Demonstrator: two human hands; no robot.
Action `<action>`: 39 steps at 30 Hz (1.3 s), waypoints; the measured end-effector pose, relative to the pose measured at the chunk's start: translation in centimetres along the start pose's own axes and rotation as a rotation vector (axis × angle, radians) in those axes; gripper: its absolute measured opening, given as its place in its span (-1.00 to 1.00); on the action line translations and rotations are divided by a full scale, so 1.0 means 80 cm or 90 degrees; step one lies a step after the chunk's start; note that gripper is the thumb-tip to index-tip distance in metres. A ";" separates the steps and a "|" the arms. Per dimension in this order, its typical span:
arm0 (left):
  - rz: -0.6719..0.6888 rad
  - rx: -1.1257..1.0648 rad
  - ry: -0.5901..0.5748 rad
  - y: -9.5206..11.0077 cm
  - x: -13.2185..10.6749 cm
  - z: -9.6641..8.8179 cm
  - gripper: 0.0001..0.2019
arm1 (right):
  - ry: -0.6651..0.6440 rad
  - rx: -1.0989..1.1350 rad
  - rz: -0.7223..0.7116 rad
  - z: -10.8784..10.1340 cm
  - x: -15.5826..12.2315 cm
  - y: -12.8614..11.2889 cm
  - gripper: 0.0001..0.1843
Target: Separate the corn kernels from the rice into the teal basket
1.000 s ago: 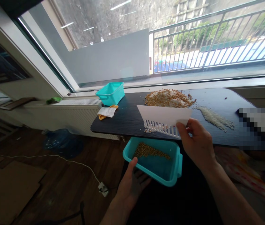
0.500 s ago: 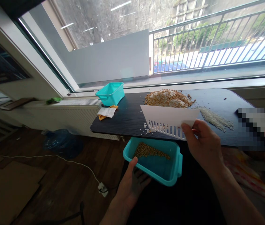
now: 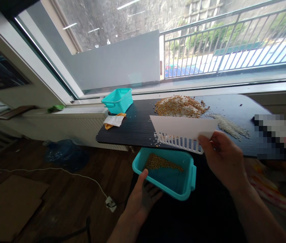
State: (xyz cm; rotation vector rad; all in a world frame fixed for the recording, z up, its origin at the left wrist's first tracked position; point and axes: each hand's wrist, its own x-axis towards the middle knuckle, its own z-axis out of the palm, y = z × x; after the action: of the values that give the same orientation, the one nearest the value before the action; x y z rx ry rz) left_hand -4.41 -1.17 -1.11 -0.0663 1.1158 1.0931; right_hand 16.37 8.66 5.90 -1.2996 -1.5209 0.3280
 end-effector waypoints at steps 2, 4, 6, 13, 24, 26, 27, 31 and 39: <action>-0.002 0.003 -0.003 0.000 -0.001 0.000 -0.40 | -0.005 0.008 -0.010 0.003 -0.001 -0.001 -0.83; -0.005 0.004 -0.010 0.000 -0.002 0.001 -0.40 | -0.020 0.024 -0.024 0.007 -0.001 -0.001 -0.84; -0.006 0.005 -0.015 0.001 -0.001 0.001 -0.41 | -0.034 0.040 -0.034 0.010 -0.001 -0.002 -0.87; -0.002 0.000 0.009 -0.001 0.001 0.001 -0.40 | -0.025 0.016 -0.061 0.015 0.004 -0.009 -0.89; -0.009 -0.006 -0.004 0.000 -0.002 0.002 -0.40 | 0.031 0.003 0.010 -0.003 0.009 -0.005 -0.83; -0.010 -0.002 -0.013 -0.001 -0.002 0.003 -0.40 | 0.063 -0.009 0.024 -0.006 0.016 0.003 -0.79; -0.009 0.000 -0.015 -0.001 -0.003 0.003 -0.40 | 0.070 -0.013 0.029 -0.007 0.019 0.007 -0.78; -0.015 0.001 -0.016 -0.002 -0.005 0.006 -0.41 | 0.070 -0.022 0.044 -0.013 0.028 0.020 -0.77; -0.031 0.011 -0.047 -0.015 -0.008 0.010 -0.40 | 0.056 -0.015 0.090 -0.031 0.027 0.036 -0.75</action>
State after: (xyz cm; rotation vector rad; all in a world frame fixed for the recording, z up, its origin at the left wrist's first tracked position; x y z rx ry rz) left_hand -2.98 -1.75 -0.77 -0.0382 1.0524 1.0348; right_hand 20.32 10.55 5.85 -1.4263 -1.3661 0.3392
